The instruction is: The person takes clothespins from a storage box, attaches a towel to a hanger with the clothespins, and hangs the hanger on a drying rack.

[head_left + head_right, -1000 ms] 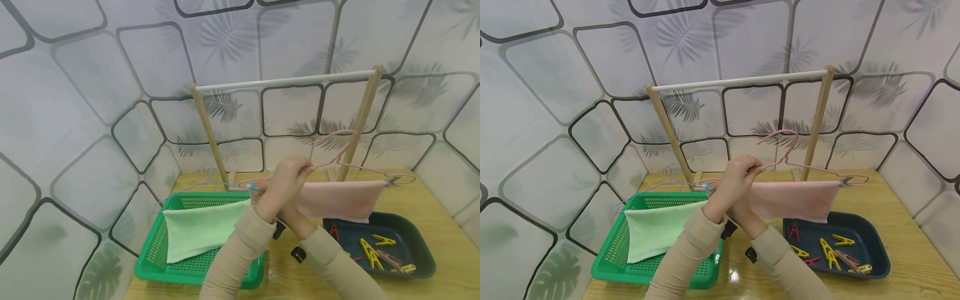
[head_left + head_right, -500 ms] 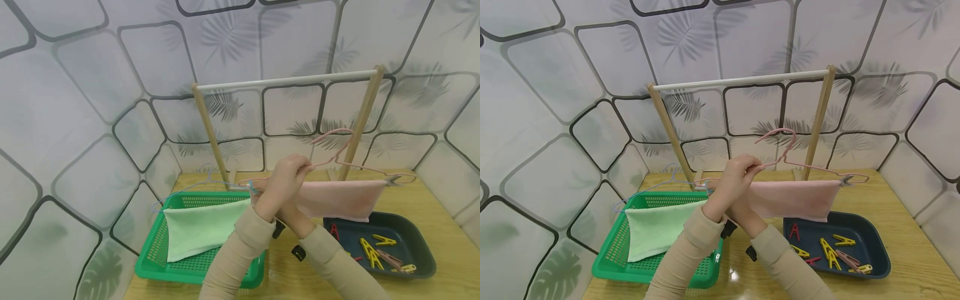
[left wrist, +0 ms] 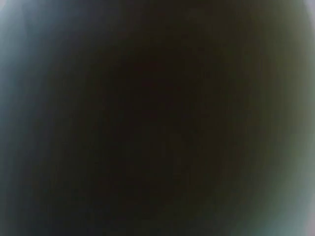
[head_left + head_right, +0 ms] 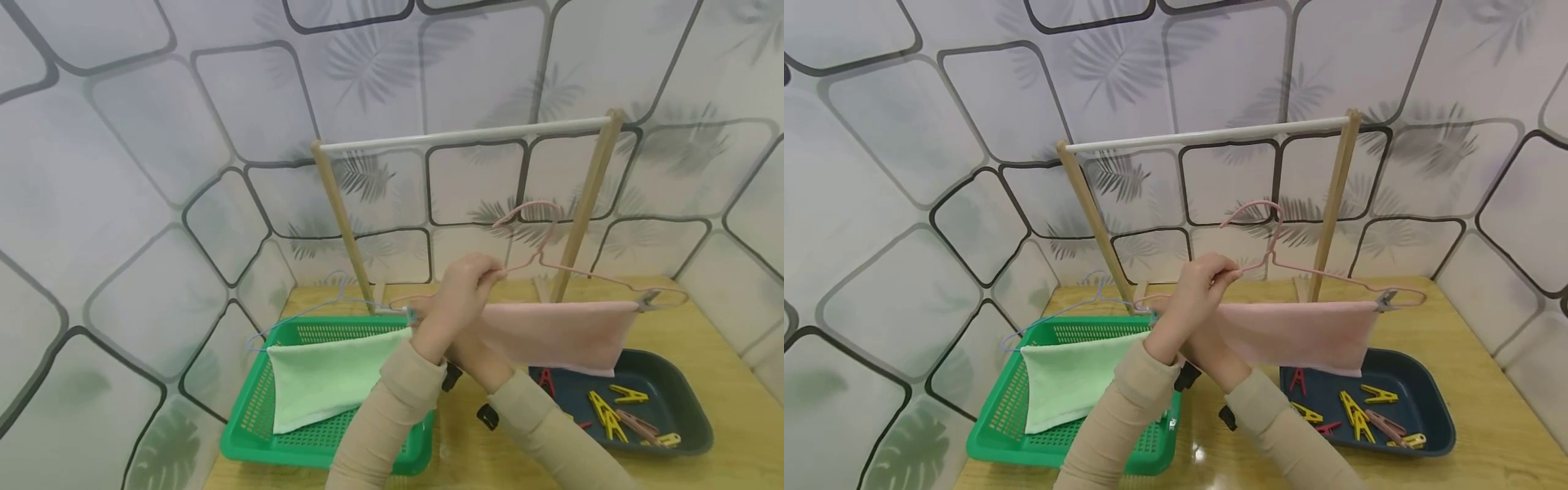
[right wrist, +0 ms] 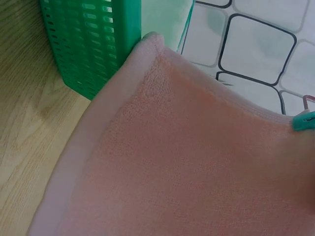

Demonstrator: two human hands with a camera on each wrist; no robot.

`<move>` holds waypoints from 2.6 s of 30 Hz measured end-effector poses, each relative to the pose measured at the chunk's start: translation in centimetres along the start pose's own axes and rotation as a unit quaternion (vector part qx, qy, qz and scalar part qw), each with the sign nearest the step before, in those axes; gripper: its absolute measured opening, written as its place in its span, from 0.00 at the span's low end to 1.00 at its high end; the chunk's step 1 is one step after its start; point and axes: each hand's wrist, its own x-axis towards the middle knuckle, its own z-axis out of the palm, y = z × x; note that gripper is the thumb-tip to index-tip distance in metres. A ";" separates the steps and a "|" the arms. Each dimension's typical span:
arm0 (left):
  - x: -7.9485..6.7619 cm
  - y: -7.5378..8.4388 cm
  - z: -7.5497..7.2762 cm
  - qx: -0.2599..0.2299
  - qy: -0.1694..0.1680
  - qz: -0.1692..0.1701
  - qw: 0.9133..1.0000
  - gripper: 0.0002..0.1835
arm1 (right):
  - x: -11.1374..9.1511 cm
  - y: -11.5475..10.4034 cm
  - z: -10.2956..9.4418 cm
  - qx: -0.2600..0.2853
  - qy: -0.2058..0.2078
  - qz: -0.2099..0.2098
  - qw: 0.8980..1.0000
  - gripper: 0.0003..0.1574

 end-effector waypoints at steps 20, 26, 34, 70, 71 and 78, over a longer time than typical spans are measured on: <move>-0.4 -1.1 -2.4 -0.010 0.042 0.019 0.999 0.09 | -1.3 1.9 -3.7 -0.046 0.178 -0.119 0.976 0.14; -1.1 -3.1 -2.9 0.000 0.060 -0.007 0.998 0.10 | -1.1 2.8 -7.8 -0.052 0.239 -0.105 0.964 0.15; -1.8 -2.9 -5.3 0.016 0.086 -0.013 0.996 0.09 | -0.7 5.4 -11.4 -0.043 0.294 -0.074 0.952 0.14; -8.9 -11.3 -6.9 -0.067 0.097 -0.120 0.986 0.14 | -2.7 7.5 -14.8 -0.046 0.011 0.095 0.994 0.03; -9.2 -11.5 -7.0 -0.067 0.078 -0.132 0.986 0.16 | -2.6 7.6 -14.9 -0.045 0.009 0.098 0.994 0.03; -9.2 -8.5 -9.0 -0.076 -0.007 -0.158 0.984 0.23 | -2.8 8.2 -15.2 -0.056 0.039 0.076 0.995 0.04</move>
